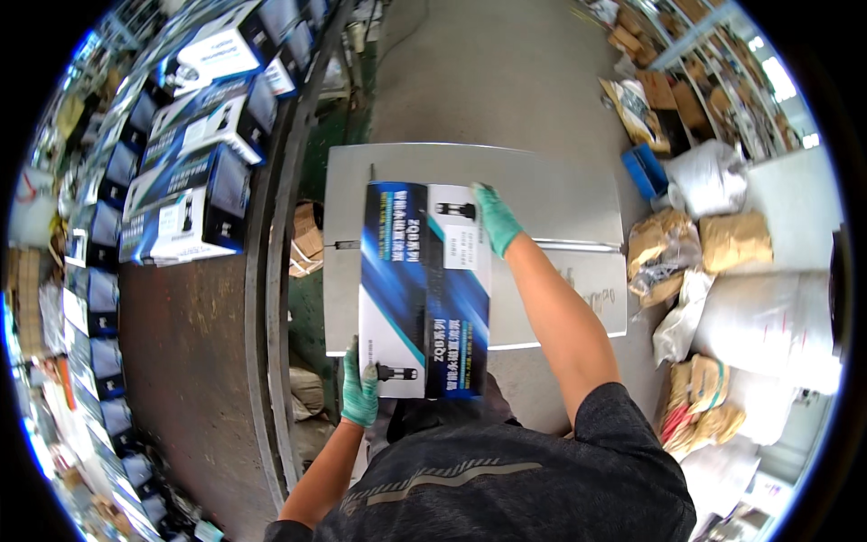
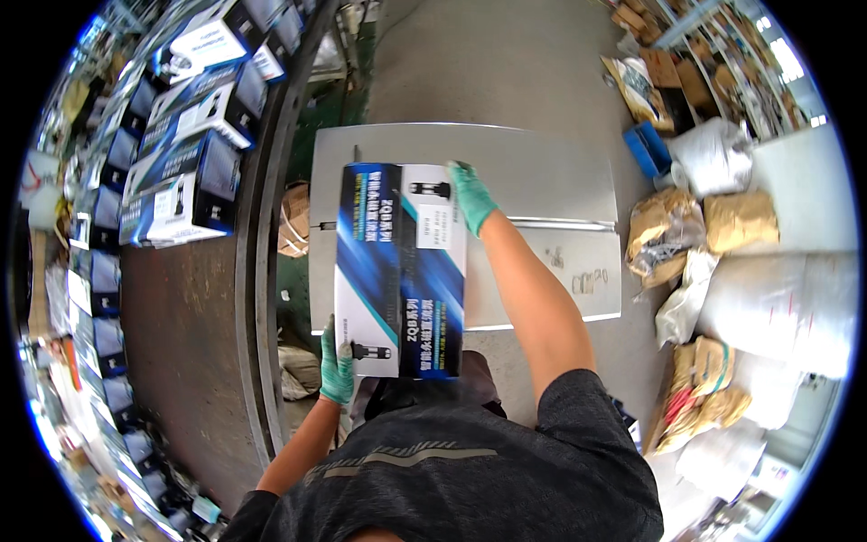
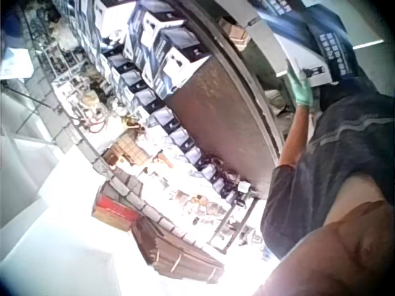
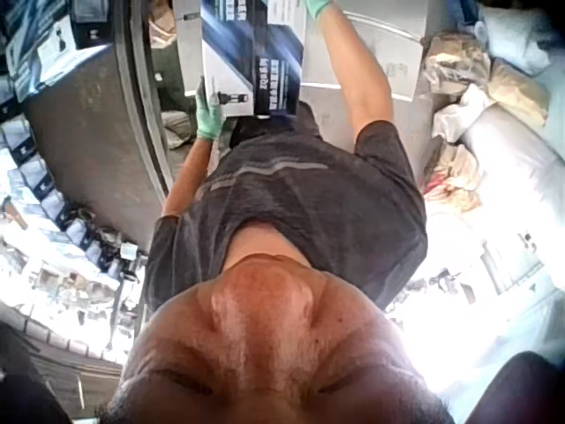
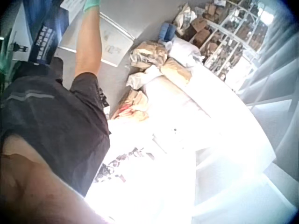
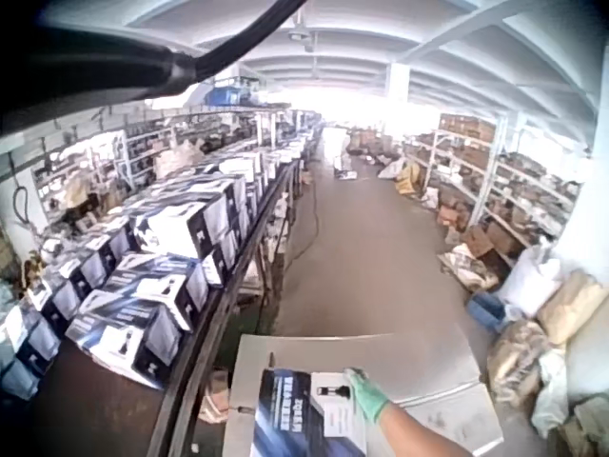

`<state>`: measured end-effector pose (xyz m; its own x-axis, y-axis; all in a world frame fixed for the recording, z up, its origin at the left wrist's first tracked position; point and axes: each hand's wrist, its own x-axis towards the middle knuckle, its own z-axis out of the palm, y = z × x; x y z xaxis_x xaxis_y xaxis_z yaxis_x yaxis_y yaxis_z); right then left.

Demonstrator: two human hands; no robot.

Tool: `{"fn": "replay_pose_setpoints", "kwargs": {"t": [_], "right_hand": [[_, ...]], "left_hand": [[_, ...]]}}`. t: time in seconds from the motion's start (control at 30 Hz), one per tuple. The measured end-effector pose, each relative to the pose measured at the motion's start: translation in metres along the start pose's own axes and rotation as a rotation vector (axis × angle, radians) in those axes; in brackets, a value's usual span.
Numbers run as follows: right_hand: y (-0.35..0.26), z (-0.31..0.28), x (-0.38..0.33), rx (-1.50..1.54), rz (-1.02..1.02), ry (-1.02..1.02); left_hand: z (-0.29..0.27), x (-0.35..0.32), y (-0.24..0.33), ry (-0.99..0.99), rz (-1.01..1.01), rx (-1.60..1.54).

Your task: The person picks up product boxes from a shelf and places them on a metal strapping table. They secure each box with plastic straps using a handheld tensioner and then move the strapped boxes onto a pallet on a pallet jack. This process is repeated for multiple boxes throughout the clip.

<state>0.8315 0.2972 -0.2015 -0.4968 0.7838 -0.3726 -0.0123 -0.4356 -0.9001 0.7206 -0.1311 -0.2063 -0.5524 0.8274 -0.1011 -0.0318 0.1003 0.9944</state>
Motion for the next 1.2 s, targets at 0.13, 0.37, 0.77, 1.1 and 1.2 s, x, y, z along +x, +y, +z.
{"fn": "replay_pose_setpoints", "kwargs": {"t": [0.13, 0.37, 0.77, 1.1, 1.2], "right_hand": [[0.008, -0.019, -0.024, -0.216, -0.24, -0.089], [0.037, -0.217, -0.075, -0.829, -0.232, 0.652], [0.028, -0.446, -0.052, -0.74, 0.508, 0.844], [0.088, -0.499, -0.016, -0.715, 0.154, 0.879], [0.042, -0.471, -0.06, -0.022, -0.08, 1.183]], "left_hand": [[-0.005, -0.003, 0.01, -0.012, -0.085, 0.086], [-0.005, -0.018, 0.028, 0.032, -0.042, 0.38], [0.063, -0.012, 0.068, -0.199, 0.105, 1.35], [0.058, -0.014, 0.075, -0.262, 0.024, 1.376], [0.054, -0.011, 0.071, -0.259, 0.058, 1.382]]}}
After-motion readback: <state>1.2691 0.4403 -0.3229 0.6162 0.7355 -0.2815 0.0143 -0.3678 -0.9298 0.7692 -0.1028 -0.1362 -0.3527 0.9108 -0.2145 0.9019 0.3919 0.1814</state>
